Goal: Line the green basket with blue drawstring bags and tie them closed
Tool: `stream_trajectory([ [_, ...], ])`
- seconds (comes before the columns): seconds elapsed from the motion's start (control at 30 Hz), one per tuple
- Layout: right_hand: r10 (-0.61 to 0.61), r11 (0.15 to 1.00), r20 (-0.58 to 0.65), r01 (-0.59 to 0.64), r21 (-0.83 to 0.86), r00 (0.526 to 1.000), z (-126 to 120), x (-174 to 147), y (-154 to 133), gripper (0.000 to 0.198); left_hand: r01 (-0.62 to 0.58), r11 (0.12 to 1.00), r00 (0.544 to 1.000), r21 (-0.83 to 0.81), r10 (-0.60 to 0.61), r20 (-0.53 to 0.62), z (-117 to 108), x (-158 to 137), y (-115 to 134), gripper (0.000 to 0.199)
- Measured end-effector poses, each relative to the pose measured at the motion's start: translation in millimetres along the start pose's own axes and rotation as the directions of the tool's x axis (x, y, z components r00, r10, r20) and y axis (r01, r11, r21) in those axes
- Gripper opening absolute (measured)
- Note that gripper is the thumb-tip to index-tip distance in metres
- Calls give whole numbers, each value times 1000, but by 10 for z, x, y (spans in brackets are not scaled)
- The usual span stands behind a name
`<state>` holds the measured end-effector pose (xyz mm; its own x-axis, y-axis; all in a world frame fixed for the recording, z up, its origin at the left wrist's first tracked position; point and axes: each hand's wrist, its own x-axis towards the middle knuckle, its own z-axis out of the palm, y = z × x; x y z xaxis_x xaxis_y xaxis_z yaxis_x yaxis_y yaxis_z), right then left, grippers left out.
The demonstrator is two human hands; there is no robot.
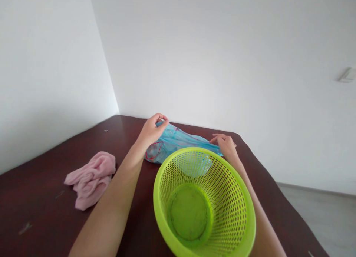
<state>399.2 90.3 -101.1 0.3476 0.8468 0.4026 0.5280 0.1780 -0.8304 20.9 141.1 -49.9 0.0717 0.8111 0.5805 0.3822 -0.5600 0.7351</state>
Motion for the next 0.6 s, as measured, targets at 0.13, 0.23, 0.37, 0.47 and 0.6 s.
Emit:
stream_trajectory([
  [0.13, -37, 989, 156, 14, 149, 987, 29, -72, -121, 31, -170, 973, 982, 155, 180, -56, 39, -18, 4, 9],
  [0.23, -81, 958, 295, -7, 287, 952, 74, -121, -186, 38, -267, 952, 958, 152, 279, -69, 91, -58, 112, 7],
  [0.37, -62, 946, 443, -89, 313, 894, 195, -148, -143, 36, -226, 972, 962, 68, 212, 170, 119, -125, 253, 12],
  [0.47, -55, 958, 436, -75, 276, 898, 318, -129, -44, 33, -202, 968, 909, 150, 128, 398, 133, -161, 250, 24],
  [0.6, -74, 982, 338, 10, 187, 938, 453, -67, 80, 28, -244, 905, 864, 347, 40, 503, 201, -180, 101, 30],
])
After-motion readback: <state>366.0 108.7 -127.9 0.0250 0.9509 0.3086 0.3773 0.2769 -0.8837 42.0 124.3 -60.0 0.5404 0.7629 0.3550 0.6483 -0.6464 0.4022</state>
